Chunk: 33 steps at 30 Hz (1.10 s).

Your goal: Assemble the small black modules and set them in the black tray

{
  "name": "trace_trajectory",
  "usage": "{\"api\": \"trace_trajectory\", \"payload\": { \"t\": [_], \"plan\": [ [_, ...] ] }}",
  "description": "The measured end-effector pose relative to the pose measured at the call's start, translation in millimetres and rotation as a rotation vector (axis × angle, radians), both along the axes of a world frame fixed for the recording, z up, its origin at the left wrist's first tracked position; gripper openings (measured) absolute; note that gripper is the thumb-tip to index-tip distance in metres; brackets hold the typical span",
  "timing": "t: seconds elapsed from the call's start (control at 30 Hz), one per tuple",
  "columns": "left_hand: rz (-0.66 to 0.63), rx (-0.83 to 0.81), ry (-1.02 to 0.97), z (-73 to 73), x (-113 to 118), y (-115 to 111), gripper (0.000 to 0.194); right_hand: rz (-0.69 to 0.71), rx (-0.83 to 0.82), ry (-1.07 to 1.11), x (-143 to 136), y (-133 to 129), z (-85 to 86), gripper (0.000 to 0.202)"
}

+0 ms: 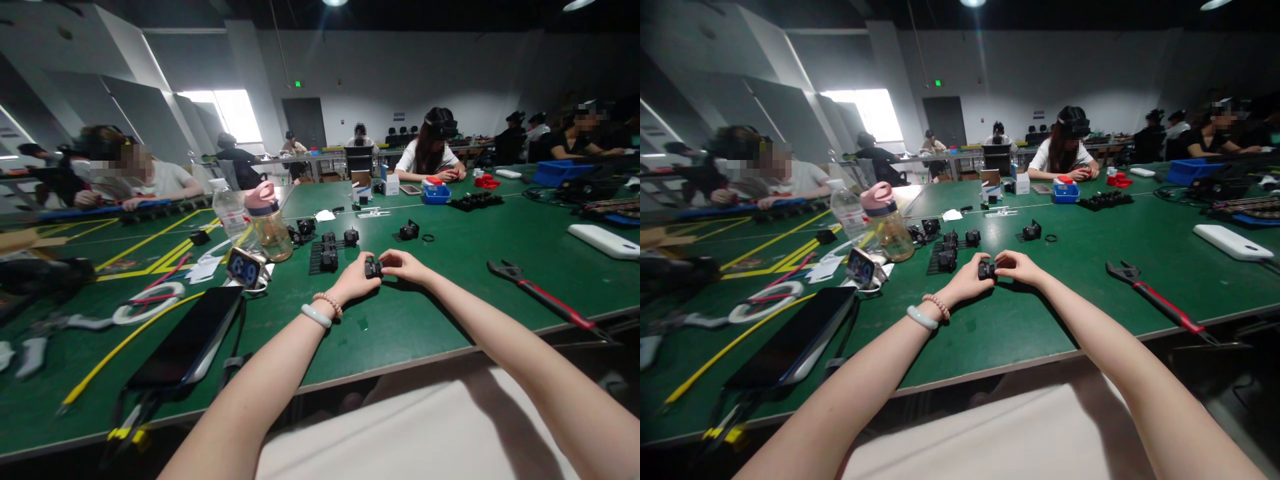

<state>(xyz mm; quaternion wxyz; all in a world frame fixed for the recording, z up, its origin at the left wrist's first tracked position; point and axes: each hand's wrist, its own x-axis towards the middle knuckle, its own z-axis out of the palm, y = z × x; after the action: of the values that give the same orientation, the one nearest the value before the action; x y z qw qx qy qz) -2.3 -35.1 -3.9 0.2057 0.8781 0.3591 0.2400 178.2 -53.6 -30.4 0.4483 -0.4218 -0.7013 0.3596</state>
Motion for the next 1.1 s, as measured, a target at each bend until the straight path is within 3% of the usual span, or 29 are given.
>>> {"api": "trace_trajectory", "payload": {
  "t": [0.87, 1.1],
  "plan": [
    [0.058, -0.032, 0.025, 7.8, 3.2, -6.2, 0.056, 0.008, -0.007, 0.001, 0.6, 1.6, 0.5, 0.038],
    [0.036, -0.011, 0.020, 2.3, 1.8, -3.4, 0.056, 0.014, -0.001, 0.021, 1.2, 2.5, -2.0, 0.039]
  ]
}}
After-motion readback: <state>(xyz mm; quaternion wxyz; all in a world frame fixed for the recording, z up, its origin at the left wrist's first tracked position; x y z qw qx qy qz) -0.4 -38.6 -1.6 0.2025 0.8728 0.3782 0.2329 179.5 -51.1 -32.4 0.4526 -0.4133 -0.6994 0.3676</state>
